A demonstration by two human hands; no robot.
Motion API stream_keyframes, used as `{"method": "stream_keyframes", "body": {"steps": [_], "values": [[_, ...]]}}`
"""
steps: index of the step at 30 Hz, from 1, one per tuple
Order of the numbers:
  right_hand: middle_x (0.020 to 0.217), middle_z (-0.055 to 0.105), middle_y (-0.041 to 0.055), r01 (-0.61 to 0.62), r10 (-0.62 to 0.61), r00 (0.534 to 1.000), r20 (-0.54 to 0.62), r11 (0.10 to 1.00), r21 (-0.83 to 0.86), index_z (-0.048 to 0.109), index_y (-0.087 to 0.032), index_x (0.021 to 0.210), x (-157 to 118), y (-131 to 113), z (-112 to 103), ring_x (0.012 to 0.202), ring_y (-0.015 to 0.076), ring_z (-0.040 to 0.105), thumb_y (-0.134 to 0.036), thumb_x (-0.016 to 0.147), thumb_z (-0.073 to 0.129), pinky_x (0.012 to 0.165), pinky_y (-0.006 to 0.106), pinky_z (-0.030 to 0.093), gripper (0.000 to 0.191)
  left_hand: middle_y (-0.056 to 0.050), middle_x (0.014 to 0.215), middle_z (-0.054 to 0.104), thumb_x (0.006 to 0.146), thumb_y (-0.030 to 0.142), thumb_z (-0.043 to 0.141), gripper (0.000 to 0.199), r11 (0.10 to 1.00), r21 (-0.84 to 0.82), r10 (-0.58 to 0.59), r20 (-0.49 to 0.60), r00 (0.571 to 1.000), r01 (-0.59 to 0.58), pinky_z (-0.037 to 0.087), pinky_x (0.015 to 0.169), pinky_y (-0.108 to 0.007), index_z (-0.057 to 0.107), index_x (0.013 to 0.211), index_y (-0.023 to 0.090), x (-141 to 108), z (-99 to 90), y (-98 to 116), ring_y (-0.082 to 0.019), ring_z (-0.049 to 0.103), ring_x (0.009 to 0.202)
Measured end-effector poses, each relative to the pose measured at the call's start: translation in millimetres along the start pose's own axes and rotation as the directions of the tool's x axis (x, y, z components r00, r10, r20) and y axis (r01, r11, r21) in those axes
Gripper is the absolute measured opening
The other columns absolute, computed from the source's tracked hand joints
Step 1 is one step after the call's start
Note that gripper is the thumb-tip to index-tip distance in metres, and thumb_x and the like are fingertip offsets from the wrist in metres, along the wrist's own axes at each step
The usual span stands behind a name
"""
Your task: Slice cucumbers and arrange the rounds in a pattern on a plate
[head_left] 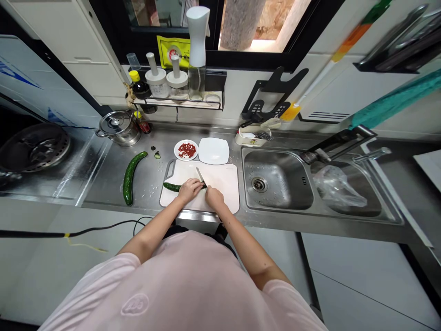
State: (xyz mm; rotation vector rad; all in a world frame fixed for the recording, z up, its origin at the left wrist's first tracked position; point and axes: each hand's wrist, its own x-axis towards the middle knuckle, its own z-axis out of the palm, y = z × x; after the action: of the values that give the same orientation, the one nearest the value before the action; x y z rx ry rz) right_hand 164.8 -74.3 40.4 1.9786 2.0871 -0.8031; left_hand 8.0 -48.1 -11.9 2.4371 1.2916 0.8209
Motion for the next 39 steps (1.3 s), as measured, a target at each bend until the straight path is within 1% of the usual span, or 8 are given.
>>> {"method": "stream_keyframes", "body": {"steps": [5,13,21,30,35,39], "values": [[0.101,0.065,0.0153,-0.010,0.010,1.000,0.008,1.000,-0.010,0.050,-0.013,0.112,-4.4,1.9,1.4,0.094,0.0227,0.063,-0.018,0.094,0.031,0.076,0.030,0.044,0.027,-0.005,0.094,0.064,0.091,0.030,0.048,0.023,1.000,-0.006,-0.007,-0.003,1.000,0.007,0.049,0.081,-0.030,0.068,0.099,0.023,0.3,-0.2,0.8,-0.015,0.057,0.091],[0.101,0.065,0.0160,-0.043,0.046,0.998,0.052,0.998,-0.043,0.049,-0.014,0.111,-24.1,7.0,3.2,0.095,0.0229,0.063,-0.017,0.094,0.033,0.075,0.030,0.044,0.024,-0.006,0.093,0.064,0.092,0.031,0.047,0.024,1.000,-0.009,0.004,-0.009,1.000,-0.004,0.049,0.081,-0.032,0.068,0.099,0.023,0.4,-1.0,1.7,-0.016,0.058,0.090],[0.096,0.066,0.0147,-0.044,0.046,0.997,0.066,0.998,-0.032,0.050,-0.013,0.107,-40.8,17.9,10.6,0.092,0.0236,0.063,-0.016,0.091,0.035,0.072,0.029,0.043,0.022,-0.006,0.093,0.064,0.092,0.031,0.047,0.023,1.000,-0.016,0.006,-0.002,1.000,-0.006,0.049,0.083,-0.031,0.068,0.100,0.022,0.5,-1.3,0.7,-0.016,0.057,0.093],[0.095,0.066,0.0137,-0.068,0.071,0.993,0.093,0.997,-0.040,0.050,-0.015,0.107,-53.2,22.1,13.6,0.091,0.0226,0.064,-0.018,0.091,0.038,0.071,0.028,0.041,0.020,-0.006,0.094,0.065,0.091,0.030,0.048,0.023,1.000,-0.022,-0.002,-0.003,1.000,0.002,0.050,0.081,-0.031,0.068,0.099,0.023,1.3,-2.6,2.3,-0.016,0.058,0.091],[0.095,0.066,0.0137,-0.067,0.070,0.993,0.096,0.997,-0.035,0.050,-0.015,0.106,-55.6,22.8,12.1,0.090,0.0226,0.064,-0.019,0.092,0.037,0.070,0.029,0.042,0.020,-0.006,0.094,0.065,0.091,0.031,0.048,0.022,1.000,-0.023,-0.006,-0.006,1.000,0.006,0.050,0.081,-0.032,0.068,0.098,0.023,1.2,-3.0,2.8,-0.016,0.058,0.091],[0.098,0.065,0.0150,-0.054,0.056,0.994,0.092,0.998,-0.023,0.050,-0.014,0.108,-47.6,19.4,10.4,0.092,0.0232,0.063,-0.018,0.092,0.037,0.073,0.029,0.042,0.022,-0.006,0.093,0.064,0.091,0.031,0.048,0.023,1.000,-0.024,0.002,-0.007,1.000,-0.002,0.050,0.083,-0.032,0.068,0.099,0.023,1.3,-3.0,2.7,-0.016,0.058,0.091]]}}
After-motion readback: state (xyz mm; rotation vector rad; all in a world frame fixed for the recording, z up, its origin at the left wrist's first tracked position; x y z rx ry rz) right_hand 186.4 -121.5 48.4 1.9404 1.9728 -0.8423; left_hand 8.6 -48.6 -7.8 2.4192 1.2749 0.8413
